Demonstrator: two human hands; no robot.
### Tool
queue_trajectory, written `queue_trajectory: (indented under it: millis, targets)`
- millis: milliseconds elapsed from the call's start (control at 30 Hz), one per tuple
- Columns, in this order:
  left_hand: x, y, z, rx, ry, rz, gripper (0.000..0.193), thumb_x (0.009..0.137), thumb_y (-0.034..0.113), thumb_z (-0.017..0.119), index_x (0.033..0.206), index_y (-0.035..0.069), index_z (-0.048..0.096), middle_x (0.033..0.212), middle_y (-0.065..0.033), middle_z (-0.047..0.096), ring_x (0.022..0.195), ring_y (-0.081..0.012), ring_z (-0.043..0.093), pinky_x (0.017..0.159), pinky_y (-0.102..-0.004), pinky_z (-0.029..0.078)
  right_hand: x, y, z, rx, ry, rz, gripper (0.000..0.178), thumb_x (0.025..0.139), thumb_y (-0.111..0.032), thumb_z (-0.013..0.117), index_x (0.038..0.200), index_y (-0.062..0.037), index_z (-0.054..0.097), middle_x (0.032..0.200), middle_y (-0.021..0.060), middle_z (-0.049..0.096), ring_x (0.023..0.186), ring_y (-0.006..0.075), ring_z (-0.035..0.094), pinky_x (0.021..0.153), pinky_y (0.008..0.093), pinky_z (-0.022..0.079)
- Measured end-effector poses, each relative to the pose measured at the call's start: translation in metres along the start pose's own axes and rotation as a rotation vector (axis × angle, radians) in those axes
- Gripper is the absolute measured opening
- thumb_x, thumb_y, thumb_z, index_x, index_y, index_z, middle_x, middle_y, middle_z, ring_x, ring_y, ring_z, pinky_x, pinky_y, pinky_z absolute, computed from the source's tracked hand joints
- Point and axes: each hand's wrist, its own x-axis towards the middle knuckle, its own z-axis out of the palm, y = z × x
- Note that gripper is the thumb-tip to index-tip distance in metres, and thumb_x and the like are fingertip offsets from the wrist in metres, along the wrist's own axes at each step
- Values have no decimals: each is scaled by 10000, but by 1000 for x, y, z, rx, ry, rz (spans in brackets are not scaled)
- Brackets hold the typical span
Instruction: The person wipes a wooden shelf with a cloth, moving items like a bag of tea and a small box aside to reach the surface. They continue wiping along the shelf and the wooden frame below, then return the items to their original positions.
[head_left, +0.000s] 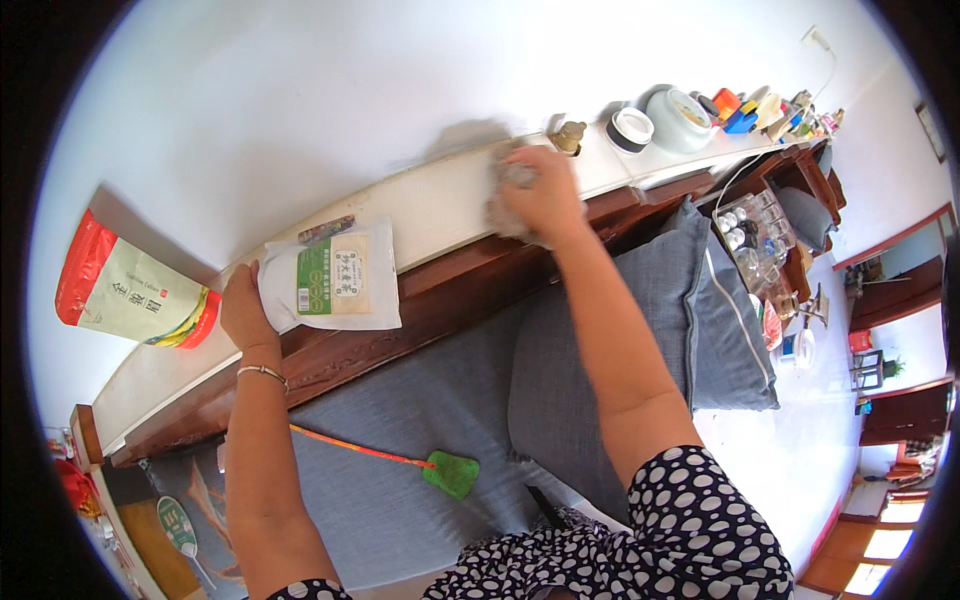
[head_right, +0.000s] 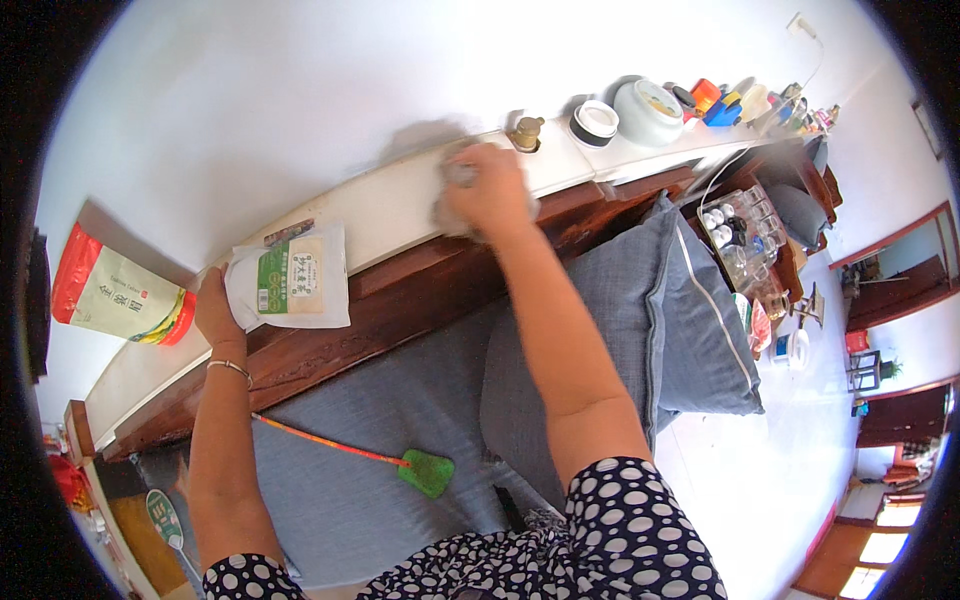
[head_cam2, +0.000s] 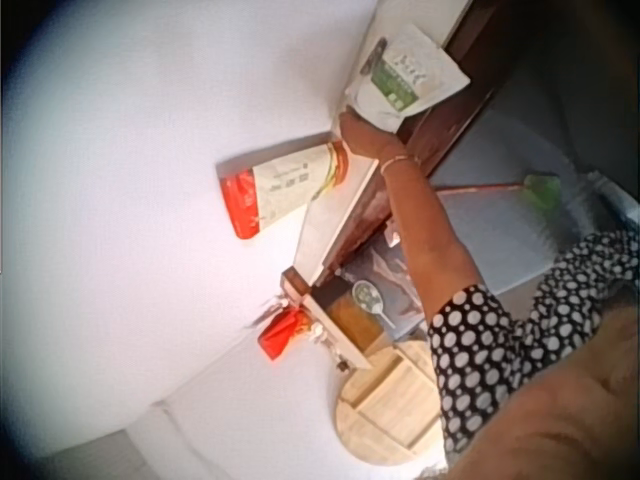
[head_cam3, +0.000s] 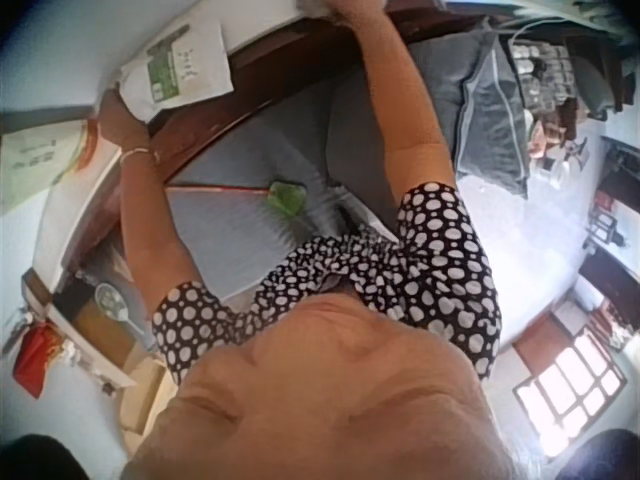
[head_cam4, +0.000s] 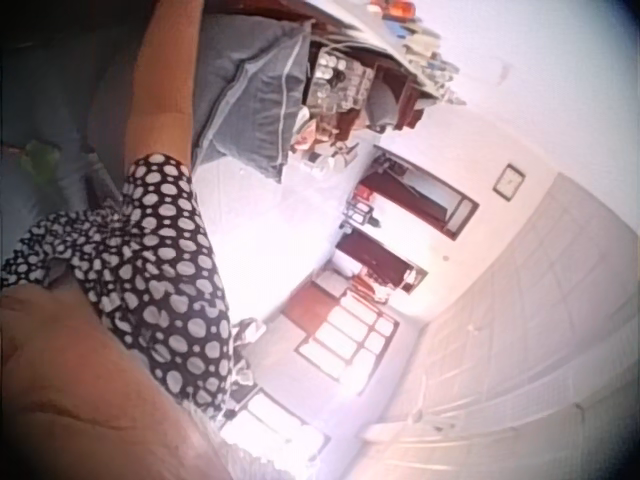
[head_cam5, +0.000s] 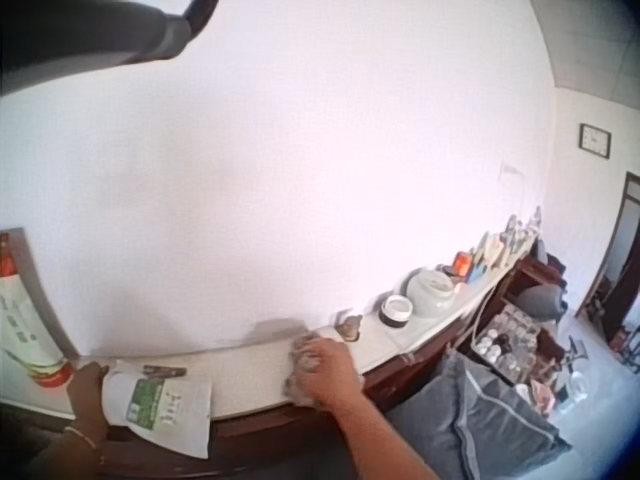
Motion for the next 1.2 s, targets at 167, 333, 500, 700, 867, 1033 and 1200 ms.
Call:
queue_trajectory:
  millis: [167, 333, 500, 700, 867, 1033, 1200]
  targets:
    - [-2, -5, -1, -10, 33, 24, 279, 936, 314, 501, 781, 82, 483, 792, -142, 603, 763, -347, 579, 598, -448, 445, -11, 63, -34, -331, 189, 13, 225, 638, -184, 719, 855, -137, 691, 941, 61, 651, 922, 328, 562, 819, 426, 472]
    - [0, 2, -4, -4, -9, -12, 287, 931, 320, 508, 780, 76, 501, 804, -141, 609, 778, -355, 581, 607, -459, 442, -9, 44, -18, -350, 123, 23, 209, 626, -169, 725, 830, -144, 686, 911, 38, 654, 927, 310, 559, 814, 413, 463]
    - [1, 1, -7, 2, -24, -51, 291, 935, 334, 498, 795, 82, 534, 815, -136, 619, 791, -351, 593, 620, -468, 452, -13, 22, -11, -83, -24, -189, 203, 611, -109, 720, 807, -136, 675, 916, 35, 668, 937, 288, 572, 836, 390, 463]
    - [1, 3, -2, 50, -38, -43, 302, 940, 352, 484, 809, 88, 549, 827, -125, 631, 798, -344, 606, 636, -475, 465, -39, -41, 30, 123, -177, -384, 290, 584, -21, 699, 855, -119, 669, 1019, 52, 660, 990, 272, 561, 886, 367, 449]
    - [0, -1, 1, -9, -1, -5, 309, 943, 349, 482, 796, 82, 534, 818, -140, 625, 792, -357, 601, 623, -479, 458, -42, -76, 60, 106, -205, -390, 296, 561, -36, 710, 833, -134, 648, 977, 41, 635, 972, 290, 543, 863, 383, 423]
    - [1, -2, -1, -57, 33, 10, 317, 938, 345, 492, 779, 72, 511, 804, -151, 613, 770, -371, 585, 598, -480, 441, -29, -51, 35, 87, -337, -442, 307, 568, -40, 710, 848, -152, 652, 1007, 38, 617, 1002, 282, 529, 886, 385, 426]
    - [0, -2, -4, -26, -8, -21, 321, 940, 354, 484, 782, 77, 518, 805, -151, 615, 779, -373, 586, 601, -476, 443, -5, 27, -35, -109, -299, -198, 276, 578, -68, 741, 823, -170, 668, 914, 39, 628, 956, 292, 548, 872, 391, 456]
